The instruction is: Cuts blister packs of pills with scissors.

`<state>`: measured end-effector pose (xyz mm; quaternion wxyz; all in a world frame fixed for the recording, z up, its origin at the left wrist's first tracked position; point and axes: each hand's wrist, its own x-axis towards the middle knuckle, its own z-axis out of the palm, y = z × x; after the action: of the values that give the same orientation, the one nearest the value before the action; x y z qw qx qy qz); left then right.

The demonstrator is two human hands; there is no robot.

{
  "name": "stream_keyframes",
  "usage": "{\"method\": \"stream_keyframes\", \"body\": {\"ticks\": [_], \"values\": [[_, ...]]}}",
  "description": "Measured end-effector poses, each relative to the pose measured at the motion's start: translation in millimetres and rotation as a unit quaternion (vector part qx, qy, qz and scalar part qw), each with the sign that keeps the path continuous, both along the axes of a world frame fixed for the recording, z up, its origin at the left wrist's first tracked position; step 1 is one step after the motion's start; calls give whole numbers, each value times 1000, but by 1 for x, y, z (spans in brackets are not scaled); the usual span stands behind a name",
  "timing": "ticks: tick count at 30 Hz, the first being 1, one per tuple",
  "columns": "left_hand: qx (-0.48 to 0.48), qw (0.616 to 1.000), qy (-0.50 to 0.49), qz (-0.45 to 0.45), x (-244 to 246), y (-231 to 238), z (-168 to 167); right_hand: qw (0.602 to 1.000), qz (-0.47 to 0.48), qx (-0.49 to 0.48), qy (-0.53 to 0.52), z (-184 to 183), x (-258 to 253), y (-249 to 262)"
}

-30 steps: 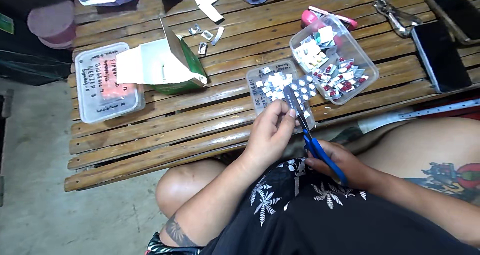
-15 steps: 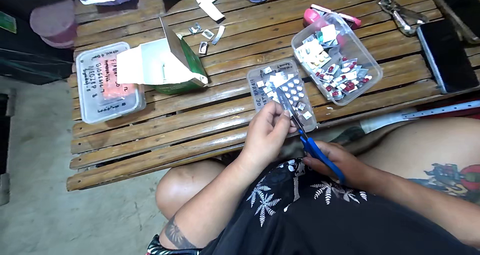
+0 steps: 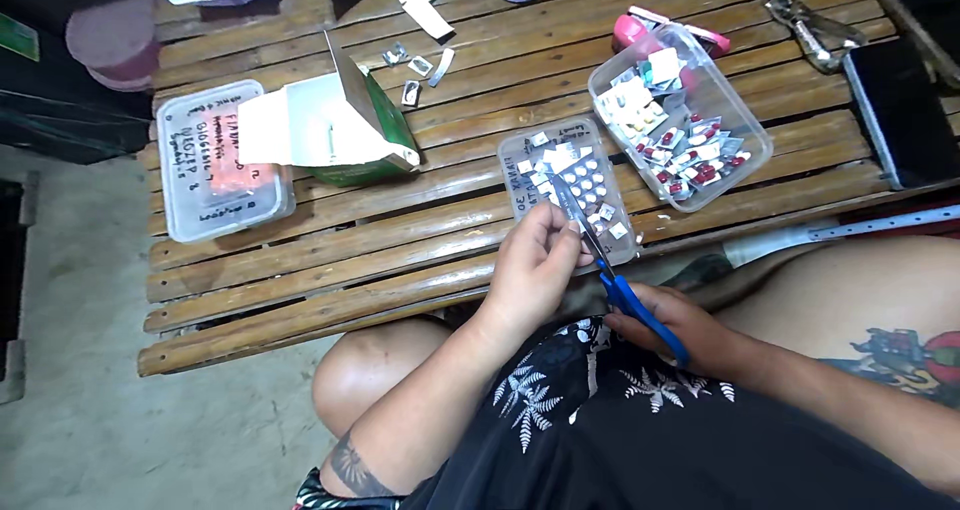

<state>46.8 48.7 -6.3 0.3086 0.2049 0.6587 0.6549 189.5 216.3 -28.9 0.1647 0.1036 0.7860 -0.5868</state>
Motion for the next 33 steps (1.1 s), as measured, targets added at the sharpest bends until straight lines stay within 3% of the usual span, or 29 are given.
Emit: {"method": "stream_keyframes", "body": {"ticks": [6, 11, 15, 20, 25, 29, 33], "values": [[-1, 1000, -13, 1, -1, -1, 4, 999, 4, -33, -21, 3, -1, 0], [73, 997, 16, 35, -3, -6, 2, 995, 42, -61, -62, 11, -2, 0], [141, 986, 61, 70, -7, -7, 2, 999, 18, -48, 14, 19, 6, 14], [214, 973, 53, -67, 3, -9, -1, 997, 31, 2, 66, 42, 14, 50], [252, 955, 26, -154, 16, 2, 1, 969, 119, 191, 99, 69, -8, 50], [252, 961, 36, -103, 20, 7, -2, 934, 159, 269, 172, 69, -30, 44], [290, 955, 62, -6, 19, 14, -4, 951, 87, 189, 231, 72, -23, 45]]}}
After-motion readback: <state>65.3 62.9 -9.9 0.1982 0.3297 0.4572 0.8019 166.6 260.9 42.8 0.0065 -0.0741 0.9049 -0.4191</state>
